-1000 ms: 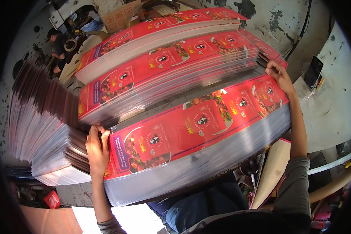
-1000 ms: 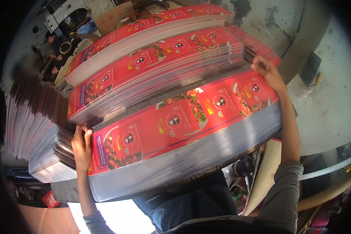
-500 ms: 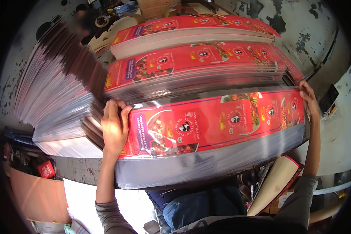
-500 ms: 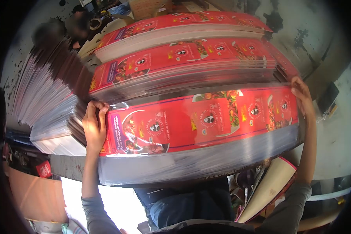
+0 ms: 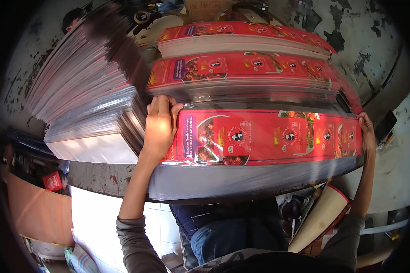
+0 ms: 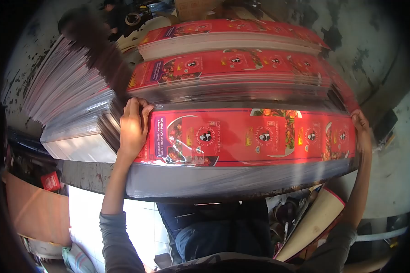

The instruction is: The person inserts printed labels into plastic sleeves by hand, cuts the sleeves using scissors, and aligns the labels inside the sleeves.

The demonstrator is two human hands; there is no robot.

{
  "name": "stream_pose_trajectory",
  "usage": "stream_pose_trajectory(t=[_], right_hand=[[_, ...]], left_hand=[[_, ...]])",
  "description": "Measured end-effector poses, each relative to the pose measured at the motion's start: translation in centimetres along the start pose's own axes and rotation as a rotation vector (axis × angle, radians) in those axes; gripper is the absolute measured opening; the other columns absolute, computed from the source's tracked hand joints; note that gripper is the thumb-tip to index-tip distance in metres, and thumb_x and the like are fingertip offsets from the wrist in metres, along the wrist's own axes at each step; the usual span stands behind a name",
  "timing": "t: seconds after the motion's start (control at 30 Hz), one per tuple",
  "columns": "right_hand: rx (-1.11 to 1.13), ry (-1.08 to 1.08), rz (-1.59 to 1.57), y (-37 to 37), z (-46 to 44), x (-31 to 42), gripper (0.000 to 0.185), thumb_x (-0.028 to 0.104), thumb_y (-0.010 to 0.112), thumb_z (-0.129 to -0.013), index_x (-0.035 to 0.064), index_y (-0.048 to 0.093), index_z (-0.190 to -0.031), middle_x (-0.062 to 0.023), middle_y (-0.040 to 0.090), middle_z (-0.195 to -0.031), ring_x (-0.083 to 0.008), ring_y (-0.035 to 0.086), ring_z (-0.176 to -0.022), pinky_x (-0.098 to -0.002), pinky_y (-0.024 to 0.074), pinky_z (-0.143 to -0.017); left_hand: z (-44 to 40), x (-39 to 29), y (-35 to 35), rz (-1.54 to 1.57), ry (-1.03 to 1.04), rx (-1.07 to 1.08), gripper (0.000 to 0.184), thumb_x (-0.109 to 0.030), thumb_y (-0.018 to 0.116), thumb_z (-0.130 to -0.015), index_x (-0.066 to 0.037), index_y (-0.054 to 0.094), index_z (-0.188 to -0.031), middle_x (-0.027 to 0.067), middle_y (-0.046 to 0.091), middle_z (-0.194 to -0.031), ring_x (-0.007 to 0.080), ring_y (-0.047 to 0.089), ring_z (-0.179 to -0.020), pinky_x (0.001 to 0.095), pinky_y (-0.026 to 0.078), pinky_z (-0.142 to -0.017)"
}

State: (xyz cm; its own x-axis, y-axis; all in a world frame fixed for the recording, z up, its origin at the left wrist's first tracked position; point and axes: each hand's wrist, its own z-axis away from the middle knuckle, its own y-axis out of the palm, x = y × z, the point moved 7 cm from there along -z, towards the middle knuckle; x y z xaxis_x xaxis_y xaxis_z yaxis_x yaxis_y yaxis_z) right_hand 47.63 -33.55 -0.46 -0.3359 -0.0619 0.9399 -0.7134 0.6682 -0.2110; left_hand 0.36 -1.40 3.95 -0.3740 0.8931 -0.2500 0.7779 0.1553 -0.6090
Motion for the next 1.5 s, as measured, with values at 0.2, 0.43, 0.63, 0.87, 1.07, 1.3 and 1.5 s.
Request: stream_pose_trajectory(t=[0.2,0.43,0.63,0.87,1.07,1.3,1.5], right_hand=[[-0.051,-0.096,0.036,-1.2,-0.2,0.2,0.020,0.025,0.047,-0.092,0.0092,0.046,-0.080,0.0057,0.039,-0.076,-0.0027,0.035,-0.069,-0.0170,0.0306,-0.064],[-0.222,-0.194,0.219,-0.8,-3.1,5.4,0.023,0.027,0.045,-0.093,0.0099,0.046,-0.078,0.0076,0.038,-0.071,-0.0020,0.035,-0.066,-0.0185,0.0317,-0.060],[-0.235,-0.371,0.887,-0.7,-16.9,7.4,0.029,0.030,0.054,-0.085,0.0022,0.055,-0.092,-0.0075,0.057,-0.083,-0.0174,0.051,-0.074,-0.0296,0.0398,-0.076],[0.030,-0.299,0.612,13.3,-19.5,12.4,0.026,0.032,0.060,-0.082,0.0069,0.053,-0.088,-0.0001,0.053,-0.071,-0.0134,0.053,-0.067,-0.0274,0.0424,-0.063],[0.466,-0.180,0.628,22.4,-19.1,12.4,0.024,0.028,0.059,-0.083,0.0050,0.053,-0.082,-0.0009,0.052,-0.076,-0.0117,0.053,-0.072,-0.0284,0.0435,-0.068],[0.132,-0.633,0.909,23.5,-19.3,12.7,0.044,0.035,0.057,-0.083,0.0045,0.050,-0.114,-0.0139,0.050,-0.117,-0.0280,0.049,-0.109,-0.0371,0.0373,-0.092],[0.162,-0.440,1.040,23.6,-20.7,9.1,0.060,0.046,0.051,-0.083,0.0083,0.042,-0.129,-0.0135,0.043,-0.131,-0.0299,0.041,-0.120,-0.0386,0.0319,-0.099]], left_hand=[[-0.1,-0.7,-0.9,-0.054,0.057,-0.057,0.011,-0.004,0.059,-0.081,0.001,0.049,-0.081,0.0138,0.052,-0.075,0.0318,0.049,-0.067,0.0390,0.039,-0.062],[-2.1,-2.4,-2.5,-0.128,0.184,-0.156,0.016,-0.011,0.062,-0.079,-0.003,0.048,-0.079,0.0108,0.051,-0.074,0.0281,0.049,-0.070,0.0383,0.038,-0.063],[-12.5,0.6,-1.5,-0.354,0.135,-0.192,0.021,-0.024,0.055,-0.084,-0.004,0.048,-0.089,0.0096,0.054,-0.086,0.0296,0.052,-0.082,0.0427,0.037,-0.072],[-7.3,-1.3,3.3,-0.298,0.105,0.195,0.045,-0.036,0.055,-0.083,-0.006,0.044,-0.115,0.0138,0.046,-0.118,0.0335,0.046,-0.106,0.0479,0.035,-0.090],[-3.8,-0.2,6.8,-0.563,0.185,0.365,0.052,-0.038,0.046,-0.087,-0.017,0.033,-0.132,0.0165,0.035,-0.133,0.0389,0.036,-0.120,0.0596,0.028,-0.094],[-3.9,0.7,6.8,-0.750,0.041,0.386,0.061,-0.047,0.043,-0.086,-0.016,0.029,-0.136,0.0263,0.036,-0.129,0.0386,0.038,-0.119,0.0557,0.035,-0.091],[-4.1,0.9,6.0,-0.713,0.023,0.313,0.071,-0.058,0.040,-0.082,-0.009,0.032,-0.133,0.0306,0.043,-0.121,0.0412,0.042,-0.115,0.0601,0.037,-0.087]])
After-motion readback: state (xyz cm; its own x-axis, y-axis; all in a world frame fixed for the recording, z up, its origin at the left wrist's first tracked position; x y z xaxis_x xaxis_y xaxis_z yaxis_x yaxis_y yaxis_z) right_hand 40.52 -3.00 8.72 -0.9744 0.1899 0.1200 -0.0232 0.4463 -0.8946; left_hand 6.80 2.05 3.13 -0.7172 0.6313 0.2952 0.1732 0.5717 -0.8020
